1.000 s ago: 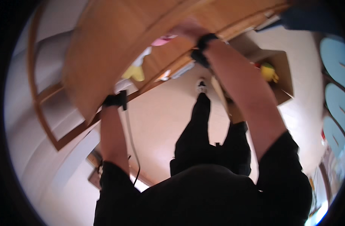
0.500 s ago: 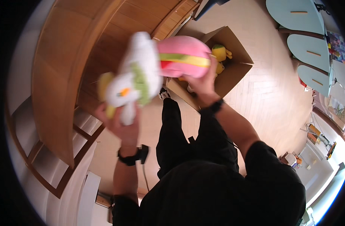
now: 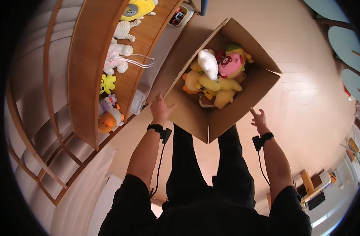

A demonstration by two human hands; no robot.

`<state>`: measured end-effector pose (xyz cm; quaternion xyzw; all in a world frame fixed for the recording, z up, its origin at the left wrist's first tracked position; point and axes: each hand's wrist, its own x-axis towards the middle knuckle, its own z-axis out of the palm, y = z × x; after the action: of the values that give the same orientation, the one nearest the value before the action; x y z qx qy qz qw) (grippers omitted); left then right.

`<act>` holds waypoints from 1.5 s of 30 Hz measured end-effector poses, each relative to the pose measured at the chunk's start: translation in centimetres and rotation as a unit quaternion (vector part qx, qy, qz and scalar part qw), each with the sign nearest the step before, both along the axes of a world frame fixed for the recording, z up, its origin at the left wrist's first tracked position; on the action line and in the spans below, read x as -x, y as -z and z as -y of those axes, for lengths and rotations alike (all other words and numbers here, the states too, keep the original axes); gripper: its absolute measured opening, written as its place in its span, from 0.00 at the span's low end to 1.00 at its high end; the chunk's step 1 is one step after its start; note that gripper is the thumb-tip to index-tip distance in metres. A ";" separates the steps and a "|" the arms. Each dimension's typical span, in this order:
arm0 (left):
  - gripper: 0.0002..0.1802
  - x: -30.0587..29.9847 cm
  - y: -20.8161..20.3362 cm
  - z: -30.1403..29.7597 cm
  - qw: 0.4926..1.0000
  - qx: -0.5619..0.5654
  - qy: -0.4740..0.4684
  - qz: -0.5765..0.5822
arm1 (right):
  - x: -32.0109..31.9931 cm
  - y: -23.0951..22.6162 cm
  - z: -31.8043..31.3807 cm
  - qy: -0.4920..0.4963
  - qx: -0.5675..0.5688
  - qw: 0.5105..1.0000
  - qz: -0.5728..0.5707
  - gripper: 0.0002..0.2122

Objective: Packing plush toys into a cardboard box and cleaning a wooden shelf.

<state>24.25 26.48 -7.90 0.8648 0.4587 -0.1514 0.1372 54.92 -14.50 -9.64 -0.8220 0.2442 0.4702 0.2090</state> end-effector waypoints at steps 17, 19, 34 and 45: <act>0.09 -19.6 2.0 0.3 0.980 0.071 -0.059 0.175 | -17.8 4.7 1.5 -0.074 -0.097 0.962 0.246 0.14; 0.07 -25.3 2.6 1.9 0.971 0.091 -0.039 0.219 | -23.5 6.8 6.6 -0.066 -0.100 0.957 0.264 0.15; 0.20 -10.4 0.2 -1.7 0.950 0.107 -0.032 0.291 | -13.0 -1.7 -2.8 -0.462 -0.025 0.820 0.337 0.29; 0.38 23.7 1.1 -19.0 0.904 -0.325 -0.218 0.172 | 14.6 -1.2 -51.8 -0.539 -0.498 0.604 0.311 0.34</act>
<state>0.56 45.48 -9.00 0.7527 0.6284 0.1910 -0.0454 40.30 37.30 -8.45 -0.6701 -0.5944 0.2629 0.3585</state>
